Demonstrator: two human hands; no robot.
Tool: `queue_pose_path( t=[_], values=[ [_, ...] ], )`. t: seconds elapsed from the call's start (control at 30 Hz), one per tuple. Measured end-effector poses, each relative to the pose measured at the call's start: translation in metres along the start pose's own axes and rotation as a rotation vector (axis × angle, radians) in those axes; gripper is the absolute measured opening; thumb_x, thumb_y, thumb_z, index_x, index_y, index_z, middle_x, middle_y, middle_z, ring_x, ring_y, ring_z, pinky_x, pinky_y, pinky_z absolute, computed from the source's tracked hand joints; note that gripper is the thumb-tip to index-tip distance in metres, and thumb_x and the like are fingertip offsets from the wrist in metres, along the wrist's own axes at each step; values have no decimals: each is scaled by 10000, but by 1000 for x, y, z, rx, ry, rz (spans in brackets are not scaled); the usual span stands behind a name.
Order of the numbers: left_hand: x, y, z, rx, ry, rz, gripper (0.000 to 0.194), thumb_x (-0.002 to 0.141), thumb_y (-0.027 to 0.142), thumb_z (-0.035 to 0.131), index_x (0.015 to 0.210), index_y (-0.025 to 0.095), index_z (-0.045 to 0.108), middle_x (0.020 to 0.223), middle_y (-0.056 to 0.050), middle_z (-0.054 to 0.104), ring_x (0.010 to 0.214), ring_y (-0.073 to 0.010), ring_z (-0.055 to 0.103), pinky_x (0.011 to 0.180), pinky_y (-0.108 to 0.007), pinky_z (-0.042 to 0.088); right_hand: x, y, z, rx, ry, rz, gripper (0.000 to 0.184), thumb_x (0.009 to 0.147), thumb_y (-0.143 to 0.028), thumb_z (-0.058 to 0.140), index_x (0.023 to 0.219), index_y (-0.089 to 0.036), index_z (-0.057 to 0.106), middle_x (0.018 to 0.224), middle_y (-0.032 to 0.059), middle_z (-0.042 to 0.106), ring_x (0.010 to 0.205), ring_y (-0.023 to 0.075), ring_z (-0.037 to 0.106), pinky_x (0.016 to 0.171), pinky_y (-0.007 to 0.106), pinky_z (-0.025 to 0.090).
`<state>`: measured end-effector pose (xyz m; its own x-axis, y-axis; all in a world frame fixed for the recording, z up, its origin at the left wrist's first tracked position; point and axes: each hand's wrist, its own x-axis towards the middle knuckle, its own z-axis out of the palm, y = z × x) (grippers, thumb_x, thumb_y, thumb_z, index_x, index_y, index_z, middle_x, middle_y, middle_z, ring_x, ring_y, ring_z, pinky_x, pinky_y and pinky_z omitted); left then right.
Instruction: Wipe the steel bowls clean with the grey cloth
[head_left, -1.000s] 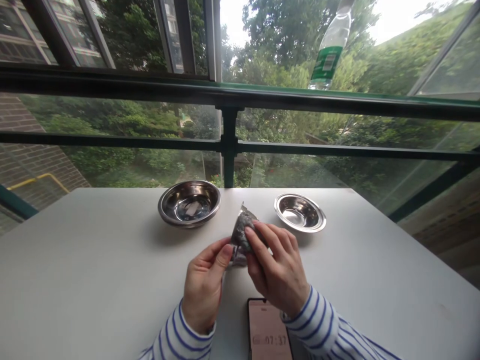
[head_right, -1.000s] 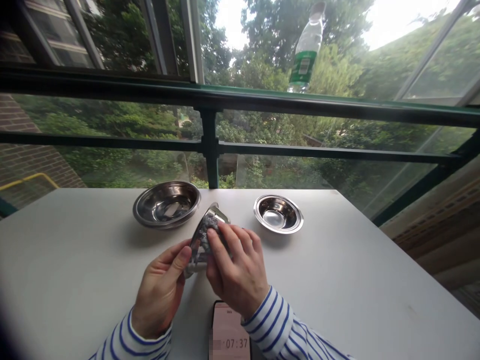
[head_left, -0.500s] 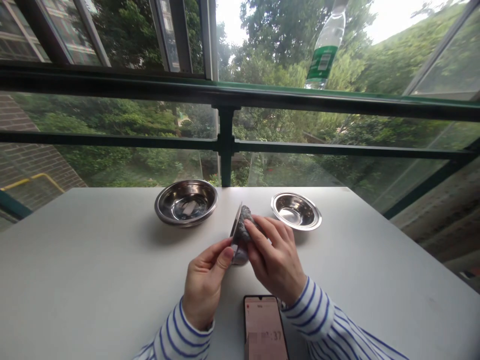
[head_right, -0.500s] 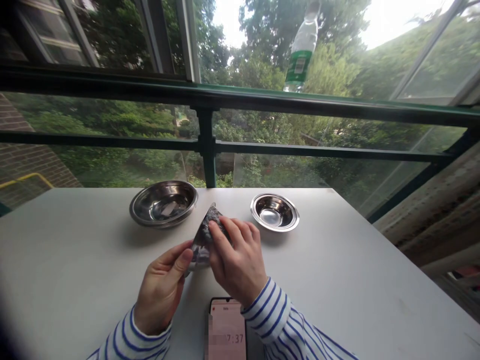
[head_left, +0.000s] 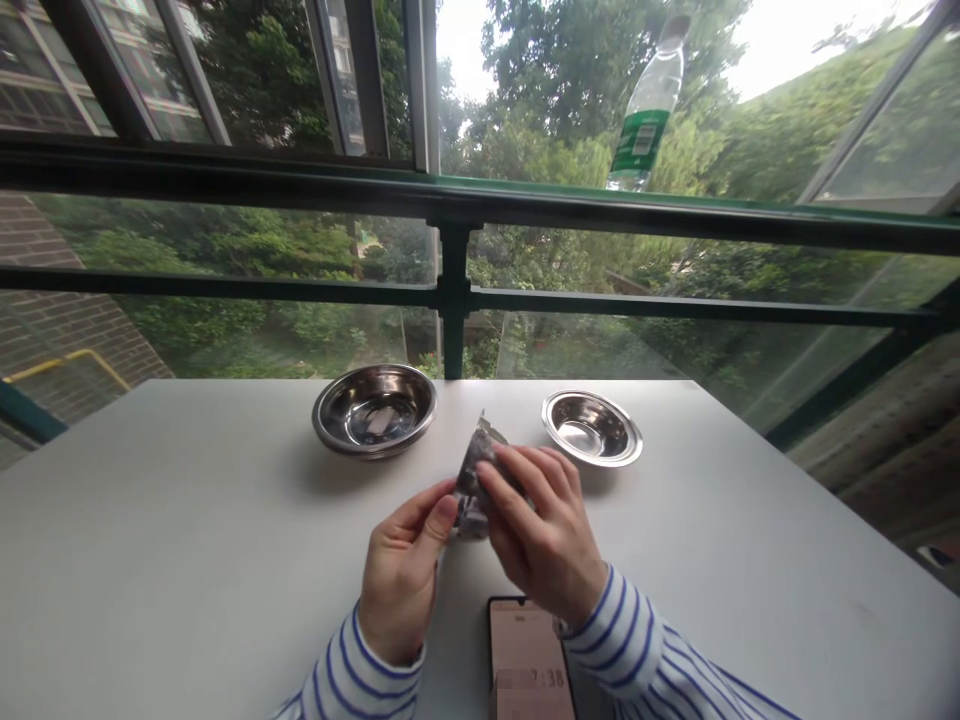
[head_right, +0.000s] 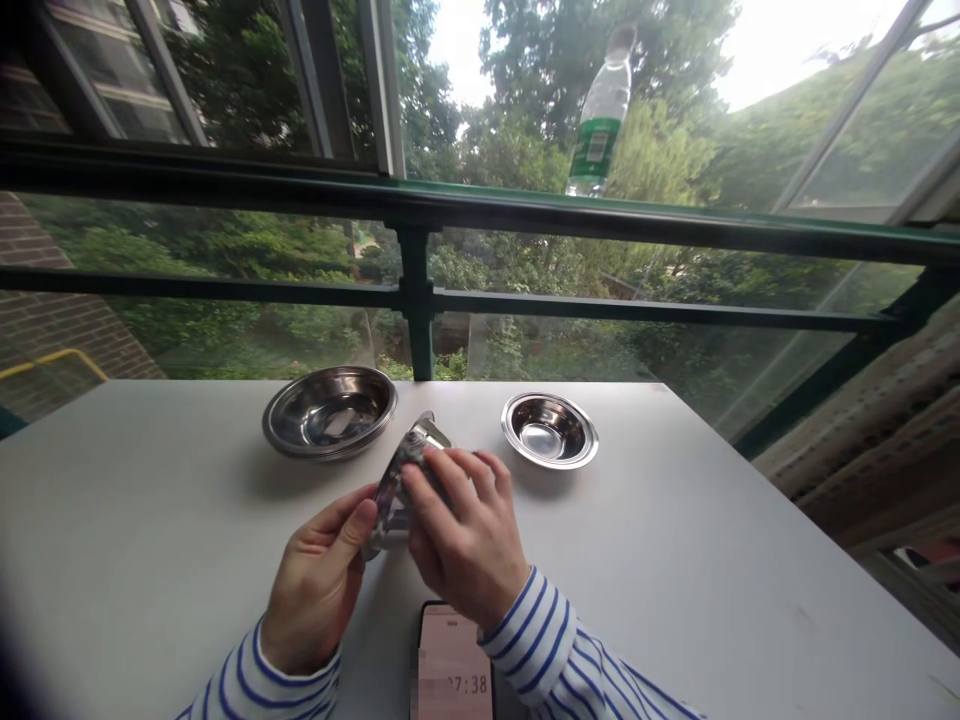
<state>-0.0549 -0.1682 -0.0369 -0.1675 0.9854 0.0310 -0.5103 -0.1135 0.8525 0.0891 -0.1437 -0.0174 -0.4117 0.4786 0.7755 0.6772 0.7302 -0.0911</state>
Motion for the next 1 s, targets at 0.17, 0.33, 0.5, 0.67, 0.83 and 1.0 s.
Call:
queue_pose_path(
  t=[0.17, 0.33, 0.5, 0.67, 0.83, 1.0],
  values=[
    [1, 2, -3, 20, -13, 6, 188, 731, 257, 661, 905, 212, 716, 895, -43, 725, 844, -164, 644, 871, -297, 455, 3, -7, -2, 16, -16, -25, 310, 818, -241, 486, 1112, -183, 568, 1169, 100, 553, 1071, 254, 467, 969, 497, 284],
    [-1, -1, -5, 34, -58, 2, 178, 747, 233, 647, 912, 220, 710, 872, -28, 727, 824, -152, 648, 820, -270, 480, 8, 2, -4, 13, -4, 133, 332, 837, -205, 435, 1150, -160, 539, 1156, 113, 548, 1058, 243, 469, 934, 455, 333],
    [1, 0, -6, 11, -30, 7, 195, 746, 250, 649, 928, 214, 708, 879, -30, 724, 846, -144, 646, 836, -245, 471, 2, -7, -5, -18, -54, -89, 321, 819, -231, 487, 1132, -211, 555, 1200, 61, 552, 1081, 248, 459, 1001, 499, 230],
    [1, 1, -6, 33, -49, 4, 181, 745, 243, 649, 914, 217, 710, 857, -31, 727, 833, -164, 655, 827, -282, 481, 11, 1, -5, 26, -30, 121, 307, 837, -233, 441, 1113, -166, 559, 1146, 93, 565, 1046, 242, 472, 960, 465, 297],
    [-1, 2, -5, 51, -36, 11, 189, 728, 249, 665, 903, 202, 714, 858, -47, 728, 819, -179, 659, 806, -298, 495, 12, 4, -6, 32, -36, 163, 324, 843, -221, 418, 1135, -166, 548, 1137, 95, 570, 1030, 237, 477, 939, 458, 320],
    [2, 4, -7, 66, -7, 29, 226, 727, 273, 662, 934, 196, 709, 925, -60, 720, 887, -194, 641, 889, -323, 454, 7, -10, -6, -8, -46, -103, 309, 822, -243, 481, 1118, -204, 561, 1187, 49, 566, 1062, 234, 468, 1028, 517, 176]
  ],
)
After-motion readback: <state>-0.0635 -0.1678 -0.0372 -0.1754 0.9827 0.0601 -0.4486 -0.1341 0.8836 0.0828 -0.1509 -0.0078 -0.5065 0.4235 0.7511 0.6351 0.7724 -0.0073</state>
